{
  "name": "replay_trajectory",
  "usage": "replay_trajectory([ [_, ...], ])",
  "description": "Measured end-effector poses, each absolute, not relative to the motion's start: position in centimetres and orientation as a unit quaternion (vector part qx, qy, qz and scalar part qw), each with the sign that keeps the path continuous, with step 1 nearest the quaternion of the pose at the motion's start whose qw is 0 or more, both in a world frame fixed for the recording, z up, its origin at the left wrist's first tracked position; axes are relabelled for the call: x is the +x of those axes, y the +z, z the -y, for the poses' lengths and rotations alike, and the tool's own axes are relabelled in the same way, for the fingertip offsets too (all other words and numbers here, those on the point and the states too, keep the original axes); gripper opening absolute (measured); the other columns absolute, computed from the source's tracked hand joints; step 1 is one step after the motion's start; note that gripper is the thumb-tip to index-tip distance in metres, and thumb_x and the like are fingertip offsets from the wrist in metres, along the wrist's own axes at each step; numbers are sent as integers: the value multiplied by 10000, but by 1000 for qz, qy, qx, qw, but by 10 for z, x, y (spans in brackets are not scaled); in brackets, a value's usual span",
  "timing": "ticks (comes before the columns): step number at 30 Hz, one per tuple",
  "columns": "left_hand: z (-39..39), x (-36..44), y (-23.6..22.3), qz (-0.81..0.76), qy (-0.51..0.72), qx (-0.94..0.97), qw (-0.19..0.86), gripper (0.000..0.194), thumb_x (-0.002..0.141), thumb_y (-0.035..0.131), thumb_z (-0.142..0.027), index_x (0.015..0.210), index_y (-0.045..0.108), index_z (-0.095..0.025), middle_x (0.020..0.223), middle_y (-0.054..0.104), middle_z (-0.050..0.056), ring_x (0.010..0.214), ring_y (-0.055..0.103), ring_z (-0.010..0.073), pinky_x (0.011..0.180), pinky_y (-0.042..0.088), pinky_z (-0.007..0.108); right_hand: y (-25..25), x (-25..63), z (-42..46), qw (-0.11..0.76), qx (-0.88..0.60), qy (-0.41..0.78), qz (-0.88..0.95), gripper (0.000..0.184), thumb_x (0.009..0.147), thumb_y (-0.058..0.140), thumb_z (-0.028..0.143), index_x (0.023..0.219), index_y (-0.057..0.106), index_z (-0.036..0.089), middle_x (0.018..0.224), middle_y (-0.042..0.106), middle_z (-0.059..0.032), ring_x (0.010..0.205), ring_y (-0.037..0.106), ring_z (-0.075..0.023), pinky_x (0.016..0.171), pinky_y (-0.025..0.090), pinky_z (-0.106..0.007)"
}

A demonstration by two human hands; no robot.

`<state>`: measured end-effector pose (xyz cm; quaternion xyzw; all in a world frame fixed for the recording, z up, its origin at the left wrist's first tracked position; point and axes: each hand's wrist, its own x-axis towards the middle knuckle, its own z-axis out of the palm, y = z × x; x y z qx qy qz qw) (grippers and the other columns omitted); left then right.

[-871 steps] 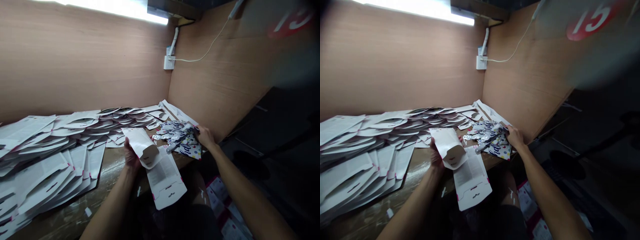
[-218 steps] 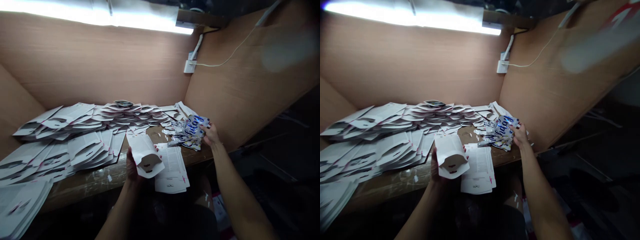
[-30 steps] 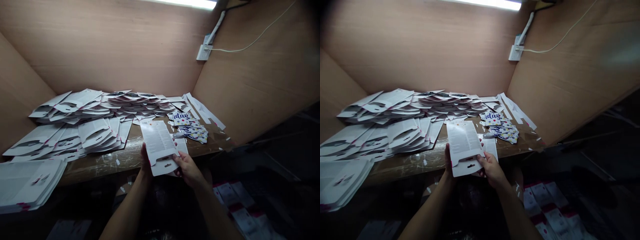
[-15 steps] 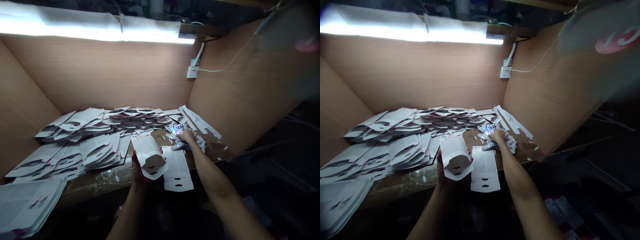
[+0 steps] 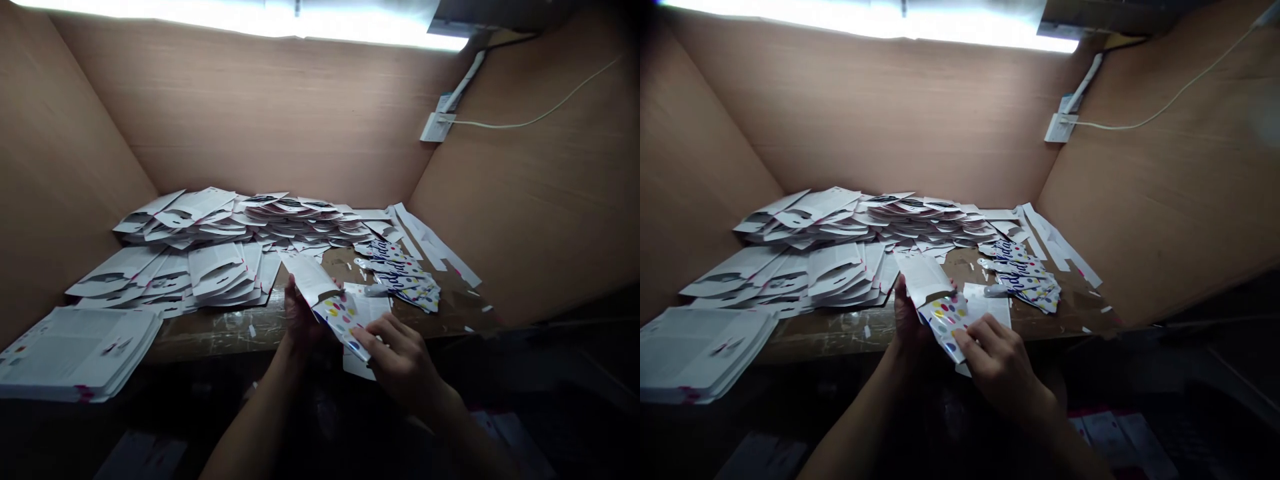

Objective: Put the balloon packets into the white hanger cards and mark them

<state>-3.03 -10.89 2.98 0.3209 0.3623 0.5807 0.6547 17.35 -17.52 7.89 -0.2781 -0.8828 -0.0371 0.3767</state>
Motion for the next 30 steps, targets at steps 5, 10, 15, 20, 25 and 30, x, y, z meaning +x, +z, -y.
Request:
replay_trajectory([
  [5,114,-21,33,-250,582,250,732,939,799,456,-945,1188,726,-135,1134,757,193,1112,699,407,936,563,553,74,157,160,314,-311,-113,890,308,1024,500,82,1215,723,174,881,698,-78,749,652,-192,624,496,-288],
  [10,122,-22,35,-273,584,245,724,933,803,450,-936,1195,715,-132,1092,757,191,1045,706,379,920,562,536,62,139,163,341,-341,29,875,469,1053,546,229,1517,511,174,1250,703,-161,1063,720,-276,821,611,-355],
  [15,125,-15,31,-367,572,351,644,994,901,189,-910,1489,541,-190,1310,699,187,1206,653,387,977,528,552,52,135,153,394,-348,21,850,295,1041,489,220,1293,637,182,1086,714,-149,1003,702,-317,877,606,-453],
  [20,120,15,12,-648,377,568,338,1142,736,723,-783,1619,366,-154,1529,503,274,1468,368,510,1196,274,651,113,124,66,513,-426,-94,739,310,1026,436,163,1225,673,176,1083,701,-166,1023,676,-317,905,561,-463],
  [25,111,37,8,-702,136,667,209,1142,650,918,-532,1574,400,-107,1480,533,306,1368,483,494,1129,367,615,197,100,3,431,-355,-47,828,348,1027,556,292,1297,676,109,1168,737,-182,1065,695,-304,959,539,-467],
  [30,97,20,16,-669,133,685,256,675,719,897,-397,1267,653,-89,1237,697,278,1168,662,454,962,506,478,171,144,48,473,-415,17,778,341,1037,557,463,1154,744,202,980,783,-71,857,719,-229,830,533,-368],
])
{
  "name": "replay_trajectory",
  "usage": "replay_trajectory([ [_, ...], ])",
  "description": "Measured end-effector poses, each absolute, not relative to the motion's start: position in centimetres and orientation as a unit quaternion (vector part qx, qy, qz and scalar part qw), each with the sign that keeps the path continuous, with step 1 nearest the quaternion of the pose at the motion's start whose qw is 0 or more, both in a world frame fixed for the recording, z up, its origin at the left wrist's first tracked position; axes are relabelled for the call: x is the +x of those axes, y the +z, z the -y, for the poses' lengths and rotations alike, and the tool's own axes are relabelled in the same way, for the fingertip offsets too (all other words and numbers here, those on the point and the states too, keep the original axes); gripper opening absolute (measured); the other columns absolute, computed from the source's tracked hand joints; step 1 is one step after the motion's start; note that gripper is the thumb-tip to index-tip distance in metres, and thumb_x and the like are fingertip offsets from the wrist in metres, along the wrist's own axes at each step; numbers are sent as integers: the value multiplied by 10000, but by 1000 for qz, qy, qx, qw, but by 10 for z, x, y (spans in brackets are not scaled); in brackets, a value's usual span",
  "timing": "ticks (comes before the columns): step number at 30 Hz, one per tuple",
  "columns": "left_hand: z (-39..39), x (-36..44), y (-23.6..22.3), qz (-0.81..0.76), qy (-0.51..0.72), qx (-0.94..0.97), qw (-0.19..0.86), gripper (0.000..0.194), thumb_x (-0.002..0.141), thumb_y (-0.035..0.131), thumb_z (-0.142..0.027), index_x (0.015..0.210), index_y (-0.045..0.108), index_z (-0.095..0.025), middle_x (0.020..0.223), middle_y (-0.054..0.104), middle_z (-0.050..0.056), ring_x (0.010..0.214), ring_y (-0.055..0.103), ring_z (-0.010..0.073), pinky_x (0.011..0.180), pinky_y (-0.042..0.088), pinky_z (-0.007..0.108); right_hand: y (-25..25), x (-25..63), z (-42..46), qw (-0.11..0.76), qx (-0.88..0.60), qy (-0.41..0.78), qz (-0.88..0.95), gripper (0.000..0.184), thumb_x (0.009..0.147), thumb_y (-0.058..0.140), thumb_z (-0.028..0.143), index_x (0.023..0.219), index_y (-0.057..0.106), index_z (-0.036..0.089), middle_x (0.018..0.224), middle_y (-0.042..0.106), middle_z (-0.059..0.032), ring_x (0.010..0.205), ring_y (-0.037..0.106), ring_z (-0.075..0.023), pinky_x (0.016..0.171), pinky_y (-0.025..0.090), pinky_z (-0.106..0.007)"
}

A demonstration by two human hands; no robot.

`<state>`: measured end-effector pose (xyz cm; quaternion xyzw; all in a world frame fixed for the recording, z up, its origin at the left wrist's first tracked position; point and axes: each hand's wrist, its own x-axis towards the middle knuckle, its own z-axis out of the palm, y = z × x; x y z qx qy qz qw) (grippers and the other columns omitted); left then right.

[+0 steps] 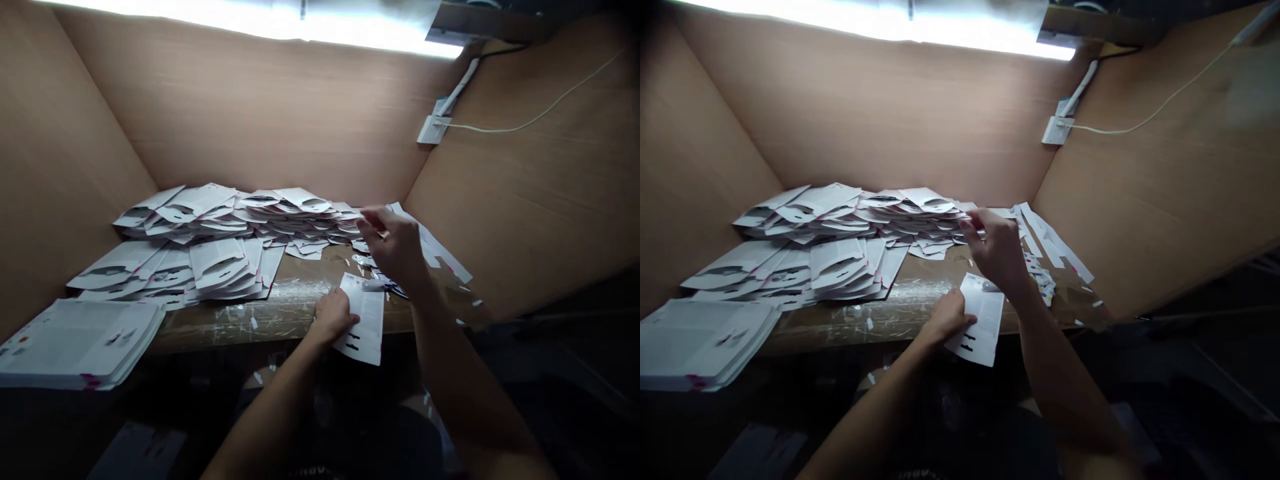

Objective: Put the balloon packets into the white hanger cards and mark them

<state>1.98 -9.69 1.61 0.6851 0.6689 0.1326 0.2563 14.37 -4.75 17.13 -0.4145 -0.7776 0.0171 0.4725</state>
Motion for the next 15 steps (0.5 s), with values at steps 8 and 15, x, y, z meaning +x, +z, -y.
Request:
replay_trajectory([
  [8,113,9,-3,-639,166,713,234,467,817,816,-475,1111,701,-130,1203,691,247,1207,622,438,1053,445,502,-28,216,172,382,-704,306,515,449,795,759,670,827,668,231,663,716,-61,624,659,-267,605,495,-364],
  [15,164,-31,-18,-579,493,487,430,382,836,815,-491,1071,699,-213,952,723,80,864,682,247,845,533,371,-30,176,215,547,-469,636,277,532,715,915,557,1033,697,190,893,805,-73,758,754,-252,722,613,-378],
])
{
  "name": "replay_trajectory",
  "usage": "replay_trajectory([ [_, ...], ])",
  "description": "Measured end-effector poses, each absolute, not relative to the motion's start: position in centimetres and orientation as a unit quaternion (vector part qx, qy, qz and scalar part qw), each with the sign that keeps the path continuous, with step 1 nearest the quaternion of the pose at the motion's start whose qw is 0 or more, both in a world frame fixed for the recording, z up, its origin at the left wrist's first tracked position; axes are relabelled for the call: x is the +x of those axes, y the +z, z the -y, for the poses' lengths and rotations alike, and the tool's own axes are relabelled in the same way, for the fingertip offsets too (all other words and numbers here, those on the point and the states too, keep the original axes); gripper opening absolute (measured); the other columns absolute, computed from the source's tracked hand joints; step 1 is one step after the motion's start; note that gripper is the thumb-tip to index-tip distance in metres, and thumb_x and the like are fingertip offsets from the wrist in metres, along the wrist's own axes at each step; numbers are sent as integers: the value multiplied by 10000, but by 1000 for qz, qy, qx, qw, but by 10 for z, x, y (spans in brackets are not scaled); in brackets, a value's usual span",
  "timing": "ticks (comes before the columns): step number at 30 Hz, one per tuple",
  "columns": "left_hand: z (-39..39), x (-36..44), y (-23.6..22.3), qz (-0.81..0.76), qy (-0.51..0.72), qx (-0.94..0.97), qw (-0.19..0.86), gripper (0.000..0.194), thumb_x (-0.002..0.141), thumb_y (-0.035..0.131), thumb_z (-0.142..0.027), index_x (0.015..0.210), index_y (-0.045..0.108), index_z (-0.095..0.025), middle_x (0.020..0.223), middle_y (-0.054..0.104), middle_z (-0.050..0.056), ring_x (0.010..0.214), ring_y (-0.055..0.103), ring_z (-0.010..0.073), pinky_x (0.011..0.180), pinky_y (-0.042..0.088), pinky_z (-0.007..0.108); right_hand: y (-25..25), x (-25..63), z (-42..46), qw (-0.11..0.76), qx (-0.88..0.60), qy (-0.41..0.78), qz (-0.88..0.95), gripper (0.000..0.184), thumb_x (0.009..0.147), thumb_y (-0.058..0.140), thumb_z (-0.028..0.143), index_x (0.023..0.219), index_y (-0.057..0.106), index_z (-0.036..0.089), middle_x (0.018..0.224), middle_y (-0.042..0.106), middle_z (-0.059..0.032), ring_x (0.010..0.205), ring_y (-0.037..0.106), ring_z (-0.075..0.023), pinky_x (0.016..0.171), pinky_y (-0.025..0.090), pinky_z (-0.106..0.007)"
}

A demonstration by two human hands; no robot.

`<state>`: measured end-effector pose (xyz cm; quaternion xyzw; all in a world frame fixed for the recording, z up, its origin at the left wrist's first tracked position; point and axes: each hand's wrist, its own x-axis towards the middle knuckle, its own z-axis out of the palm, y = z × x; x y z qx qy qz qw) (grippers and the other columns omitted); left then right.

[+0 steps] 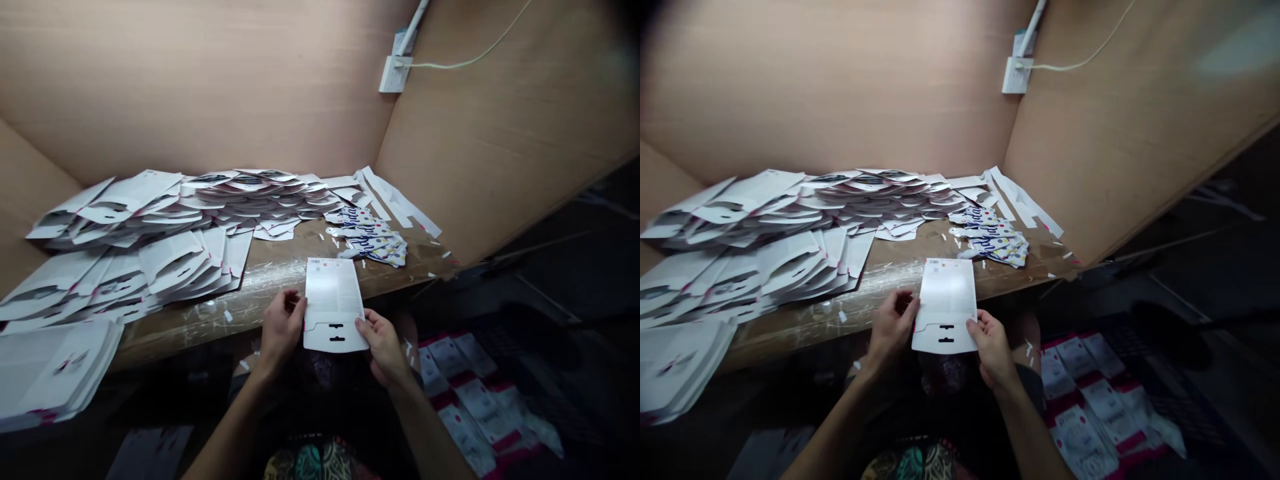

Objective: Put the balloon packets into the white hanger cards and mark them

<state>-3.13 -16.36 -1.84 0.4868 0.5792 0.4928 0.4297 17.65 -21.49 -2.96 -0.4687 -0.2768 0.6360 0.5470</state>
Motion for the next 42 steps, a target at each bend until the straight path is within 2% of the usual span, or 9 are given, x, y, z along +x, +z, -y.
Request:
replay_trajectory([
  [4,187,-46,-19,-428,531,255,685,491,796,877,-466,1131,691,-160,905,763,70,787,728,225,800,572,357,-13,166,211,531,-441,671,271,496,712,936,492,1032,723,179,867,805,-60,695,737,-220,673,592,-331],
  [7,198,-47,-18,-292,540,182,768,592,859,799,-540,1277,693,-135,1166,784,149,1132,729,369,1061,529,505,-10,154,207,504,-429,694,283,473,682,954,450,995,743,165,819,796,-49,631,700,-183,623,545,-280],
  [10,202,-42,-14,-170,532,152,816,860,846,718,-706,1472,592,-130,1393,697,191,1402,554,463,1204,392,608,-8,144,206,475,-408,726,284,438,686,950,415,985,760,158,811,791,-46,624,685,-168,634,531,-268],
  [14,192,-33,-2,-111,506,161,840,1137,777,643,-877,1569,473,-79,1513,590,244,1486,449,485,1217,363,635,4,141,208,468,-368,758,265,421,719,933,377,1044,759,174,873,795,-53,700,711,-189,697,558,-298],
  [19,173,-22,16,-105,497,142,850,1225,721,563,-988,1555,491,-94,1451,632,266,1379,554,519,1130,432,690,16,138,213,518,-331,735,287,515,701,943,318,1150,709,221,978,784,-47,839,720,-224,773,572,-334],
  [23,169,-14,25,-108,518,134,838,1182,734,603,-955,1555,500,-111,1422,657,253,1328,599,515,1117,455,677,11,131,213,541,-434,617,373,391,922,754,515,1157,676,213,953,751,-46,802,673,-207,748,545,-323],
  [30,166,-12,28,-102,535,110,831,1094,798,616,-890,1573,481,-129,1422,661,242,1330,610,491,1138,451,660,-8,133,201,498,-586,363,527,479,1046,509,604,805,592,199,646,508,25,602,431,-133,548,338,-262],
  [38,149,-17,18,-105,559,124,813,1079,787,649,-865,1573,485,-143,1442,655,223,1339,607,488,1119,479,657,-16,116,182,539,-503,581,345,475,932,667,680,863,570,219,581,460,72,464,328,-96,427,276,-235],
  [42,146,-16,19,-112,574,138,800,1113,747,708,-854,1561,503,-124,1463,643,218,1373,578,485,1154,458,639,-17,114,179,552,-524,540,360,445,928,695,642,893,590,212,666,566,29,532,467,-128,489,391,-251],
])
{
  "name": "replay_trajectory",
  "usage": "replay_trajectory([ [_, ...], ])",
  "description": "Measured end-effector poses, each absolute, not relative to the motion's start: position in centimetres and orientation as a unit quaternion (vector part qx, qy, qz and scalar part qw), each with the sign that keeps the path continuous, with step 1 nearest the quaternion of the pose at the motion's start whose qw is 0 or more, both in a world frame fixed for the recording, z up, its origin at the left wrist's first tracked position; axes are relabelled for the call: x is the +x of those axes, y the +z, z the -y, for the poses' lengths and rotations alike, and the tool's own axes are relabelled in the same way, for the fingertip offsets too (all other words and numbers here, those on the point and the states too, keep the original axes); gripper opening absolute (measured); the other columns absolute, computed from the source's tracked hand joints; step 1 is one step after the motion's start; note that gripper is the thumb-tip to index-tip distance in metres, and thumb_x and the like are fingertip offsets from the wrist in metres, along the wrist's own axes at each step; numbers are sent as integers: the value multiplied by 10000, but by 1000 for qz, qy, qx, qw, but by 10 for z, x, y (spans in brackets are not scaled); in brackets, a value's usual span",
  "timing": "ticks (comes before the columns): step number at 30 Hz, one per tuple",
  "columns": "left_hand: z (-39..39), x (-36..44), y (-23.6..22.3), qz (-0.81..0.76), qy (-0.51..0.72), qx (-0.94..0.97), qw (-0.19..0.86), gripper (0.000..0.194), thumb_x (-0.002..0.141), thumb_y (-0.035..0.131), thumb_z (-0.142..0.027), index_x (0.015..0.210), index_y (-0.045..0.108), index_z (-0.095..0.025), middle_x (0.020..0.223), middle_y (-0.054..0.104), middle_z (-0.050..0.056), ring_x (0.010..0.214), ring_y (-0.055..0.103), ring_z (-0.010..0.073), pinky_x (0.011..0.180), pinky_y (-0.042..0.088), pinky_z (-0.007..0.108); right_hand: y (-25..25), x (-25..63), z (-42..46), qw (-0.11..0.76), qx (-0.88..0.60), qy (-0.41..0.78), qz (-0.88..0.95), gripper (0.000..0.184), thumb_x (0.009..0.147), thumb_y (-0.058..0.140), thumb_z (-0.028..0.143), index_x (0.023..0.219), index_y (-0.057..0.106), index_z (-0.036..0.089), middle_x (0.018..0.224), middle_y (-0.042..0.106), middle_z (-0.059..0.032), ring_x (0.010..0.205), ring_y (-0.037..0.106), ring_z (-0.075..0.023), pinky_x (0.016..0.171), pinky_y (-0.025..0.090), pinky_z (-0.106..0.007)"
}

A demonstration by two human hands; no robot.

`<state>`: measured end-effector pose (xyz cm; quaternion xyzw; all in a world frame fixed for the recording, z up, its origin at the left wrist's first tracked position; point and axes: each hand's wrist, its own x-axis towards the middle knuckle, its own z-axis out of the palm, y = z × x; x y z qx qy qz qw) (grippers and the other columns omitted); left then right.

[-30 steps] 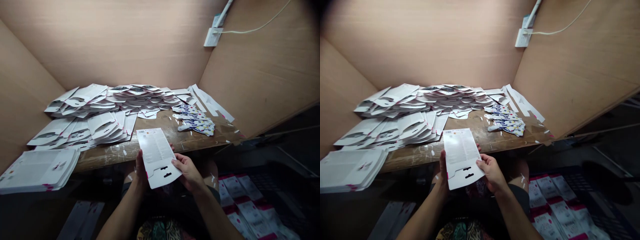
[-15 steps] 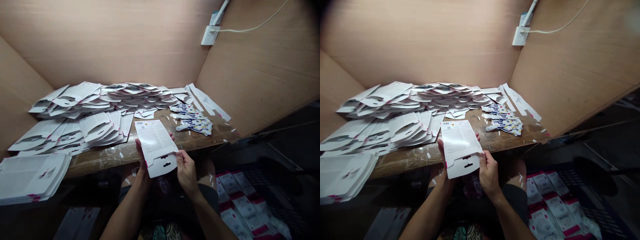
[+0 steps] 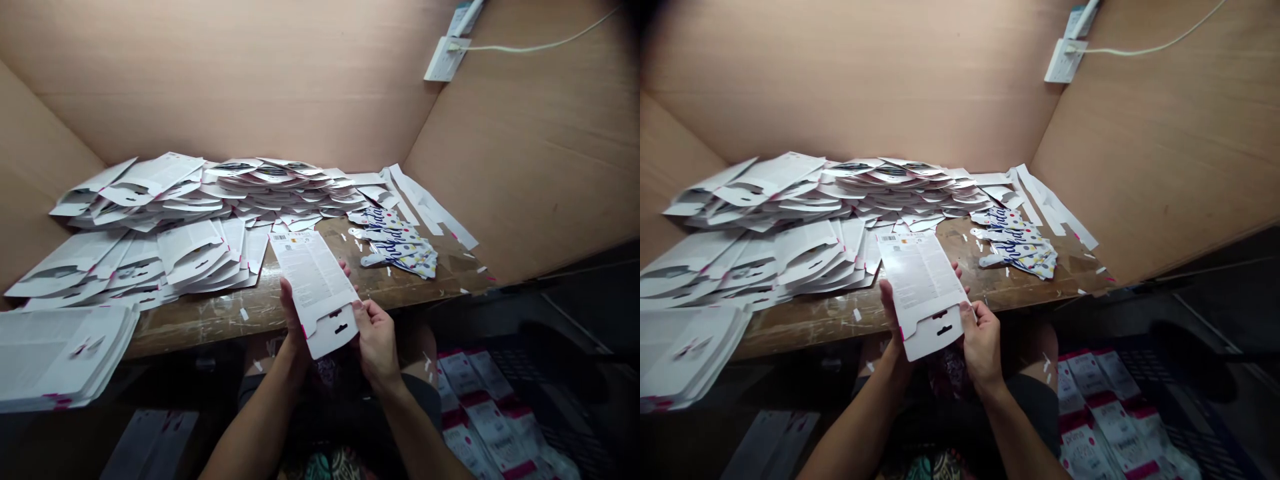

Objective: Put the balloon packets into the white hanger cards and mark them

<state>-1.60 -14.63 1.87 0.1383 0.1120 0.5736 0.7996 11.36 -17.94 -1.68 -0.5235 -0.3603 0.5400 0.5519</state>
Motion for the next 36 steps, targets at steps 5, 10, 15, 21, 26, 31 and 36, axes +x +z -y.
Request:
replay_trajectory([
  [5,145,-15,19,-122,590,128,788,1101,775,679,-853,1565,493,-110,1489,619,221,1407,552,465,1185,431,622,-7,125,196,549,-558,172,598,409,980,672,540,1230,674,217,1175,657,-126,1059,637,-288,895,523,-440],
  [10,147,-11,20,-112,561,116,812,1086,779,663,-855,1561,494,-120,1515,601,208,1381,578,454,1202,402,628,-1,126,212,399,-486,59,775,668,1016,437,739,1372,660,220,1287,594,-158,1198,566,-349,1020,418,-538],
  [15,152,-2,27,-116,611,109,776,961,869,614,-784,1555,491,-123,1536,581,204,1454,518,413,1192,430,615,-6,124,215,401,-499,48,767,664,968,586,673,1459,571,227,1301,578,-163,1204,552,-364,1030,396,-541],
  [21,158,6,28,-132,623,88,766,919,862,635,-766,1523,537,-135,1497,617,192,1453,517,413,1179,448,602,-6,128,212,410,-487,42,770,344,1000,574,275,1343,588,246,1459,602,-146,1320,558,-340,1072,358,-515],
  [26,159,10,21,-146,633,82,756,859,852,671,-723,1487,580,-151,1452,656,173,1443,528,408,1184,444,578,-7,132,209,418,-462,47,781,321,997,462,111,1262,598,232,1500,609,-147,1358,576,-305,1041,389,-493],
  [31,161,8,22,-144,628,81,761,869,852,654,-734,1477,588,-134,1391,693,183,1420,547,423,1184,438,605,-13,135,214,504,-441,34,742,442,966,614,163,1396,575,253,1343,683,-149,1296,633,-325,1074,423,-527],
  [36,164,-1,34,-145,633,110,752,882,849,645,-735,1492,573,-135,1473,639,190,1444,516,448,1172,452,622,-18,141,218,640,-415,218,608,549,914,721,384,1413,520,275,1453,621,-157,1397,556,-363,1113,444,-575],
])
